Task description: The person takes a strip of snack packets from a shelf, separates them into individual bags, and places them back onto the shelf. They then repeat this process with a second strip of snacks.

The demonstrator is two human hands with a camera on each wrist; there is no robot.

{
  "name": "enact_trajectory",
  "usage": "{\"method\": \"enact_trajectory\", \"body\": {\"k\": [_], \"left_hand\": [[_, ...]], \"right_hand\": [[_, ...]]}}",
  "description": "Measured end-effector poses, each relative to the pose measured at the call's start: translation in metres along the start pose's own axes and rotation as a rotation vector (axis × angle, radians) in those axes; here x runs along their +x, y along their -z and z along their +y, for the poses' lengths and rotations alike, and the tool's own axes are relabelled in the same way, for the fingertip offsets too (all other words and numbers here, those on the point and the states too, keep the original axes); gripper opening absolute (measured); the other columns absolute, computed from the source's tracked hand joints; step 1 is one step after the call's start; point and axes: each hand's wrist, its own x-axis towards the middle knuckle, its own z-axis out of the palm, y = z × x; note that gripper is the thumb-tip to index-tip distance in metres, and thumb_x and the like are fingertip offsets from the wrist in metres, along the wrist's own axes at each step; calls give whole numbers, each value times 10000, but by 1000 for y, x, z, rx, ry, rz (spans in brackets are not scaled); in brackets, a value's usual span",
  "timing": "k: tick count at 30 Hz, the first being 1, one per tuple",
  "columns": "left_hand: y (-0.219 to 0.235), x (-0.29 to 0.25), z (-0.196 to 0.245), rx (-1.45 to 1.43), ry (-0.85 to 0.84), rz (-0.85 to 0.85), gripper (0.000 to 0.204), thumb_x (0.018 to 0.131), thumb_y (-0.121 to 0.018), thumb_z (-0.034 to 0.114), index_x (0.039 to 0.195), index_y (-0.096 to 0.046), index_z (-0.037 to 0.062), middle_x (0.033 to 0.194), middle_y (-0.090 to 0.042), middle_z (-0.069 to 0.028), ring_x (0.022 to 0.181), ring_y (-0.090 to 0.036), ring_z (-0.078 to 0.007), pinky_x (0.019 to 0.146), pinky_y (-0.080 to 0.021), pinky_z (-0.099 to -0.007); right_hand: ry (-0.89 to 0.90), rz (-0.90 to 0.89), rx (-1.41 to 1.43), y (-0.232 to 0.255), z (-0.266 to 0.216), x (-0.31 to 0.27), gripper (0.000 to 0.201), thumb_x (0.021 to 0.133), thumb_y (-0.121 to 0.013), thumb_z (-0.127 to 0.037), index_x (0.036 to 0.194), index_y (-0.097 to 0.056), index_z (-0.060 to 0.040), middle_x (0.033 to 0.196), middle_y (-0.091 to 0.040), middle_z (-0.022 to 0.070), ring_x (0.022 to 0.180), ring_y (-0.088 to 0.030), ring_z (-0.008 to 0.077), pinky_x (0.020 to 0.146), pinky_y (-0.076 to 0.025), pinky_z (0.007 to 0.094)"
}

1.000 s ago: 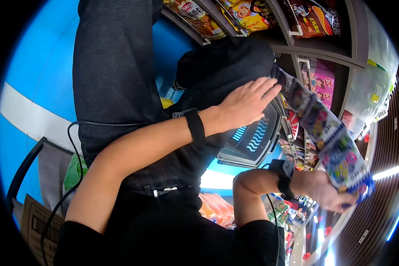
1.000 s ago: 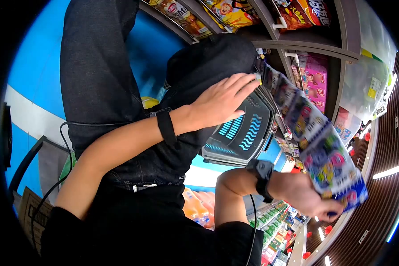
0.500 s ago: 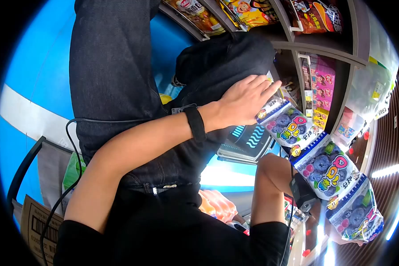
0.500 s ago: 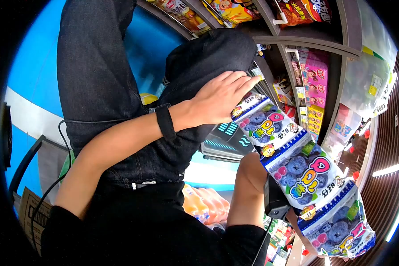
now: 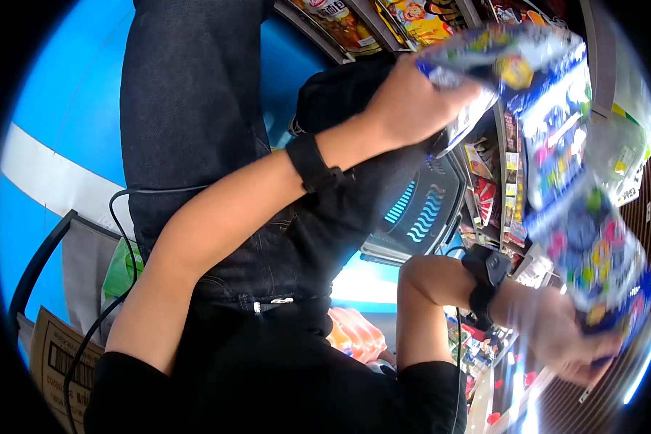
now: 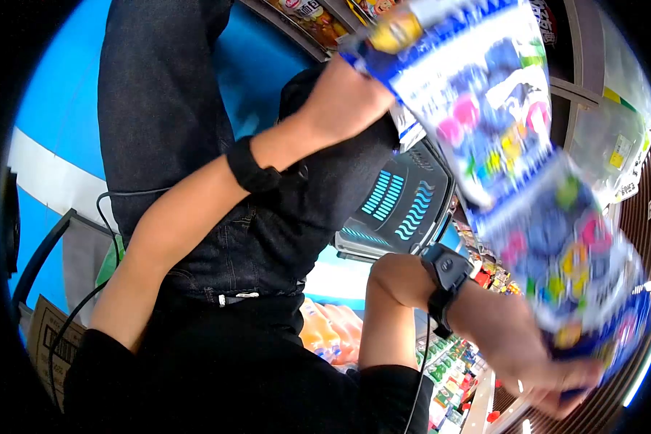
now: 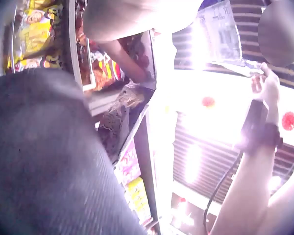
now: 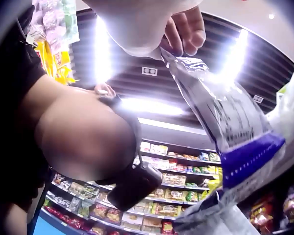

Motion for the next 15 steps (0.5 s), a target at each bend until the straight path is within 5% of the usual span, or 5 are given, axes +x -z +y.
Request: {"method": "enact_trajectory", "body": {"k": [4,5,6,10,15], "left_hand": [[17,28,28,79,-156,-51,346,911,-620,122,1244,-598,34,1008,-696,-129,891,-676,-241,783,-530,-343],[20,29,45,-439,99,-155,279,916,-484,-89,1147,-616,-5,1228,-596,-132,1145,-572,-205,913,-465,-294],[16,28,36,-730,11,-127,358,934,-468,-71,1276,-565,-25,1168,-634,-85,1112,-575,-180,928,-468,-302],[37,49,26,-132,-160,-12,279,918,-519,-8,1176,-615,-49,1099,-678,-66,1026,-594,-159,906,-461,-296],[69,55,45,155,-50,43,230,920,-544,51,1114,-629,-41,1047,-678,-59,966,-595,-149,862,-467,-296]], "right_hand": [[-104,-238,120,-14,7,-11,303,898,-721,-117,1103,-576,52,944,-665,126,777,-620,161,684,-549,277],[-245,-239,228,-26,6,-30,293,900,-715,-102,1106,-579,56,944,-684,124,749,-621,152,657,-540,273],[-387,-237,336,-43,-11,-53,283,902,-709,-86,1109,-583,60,944,-703,122,720,-622,143,630,-530,268],[-576,-833,213,-68,-11,-93,270,926,-661,-125,1163,-565,-37,997,-689,71,774,-643,116,703,-511,264],[-371,-976,971,-130,-38,-104,256,984,-546,-138,1227,-552,-57,1270,-534,158,1007,-551,253,874,-458,321]]}}
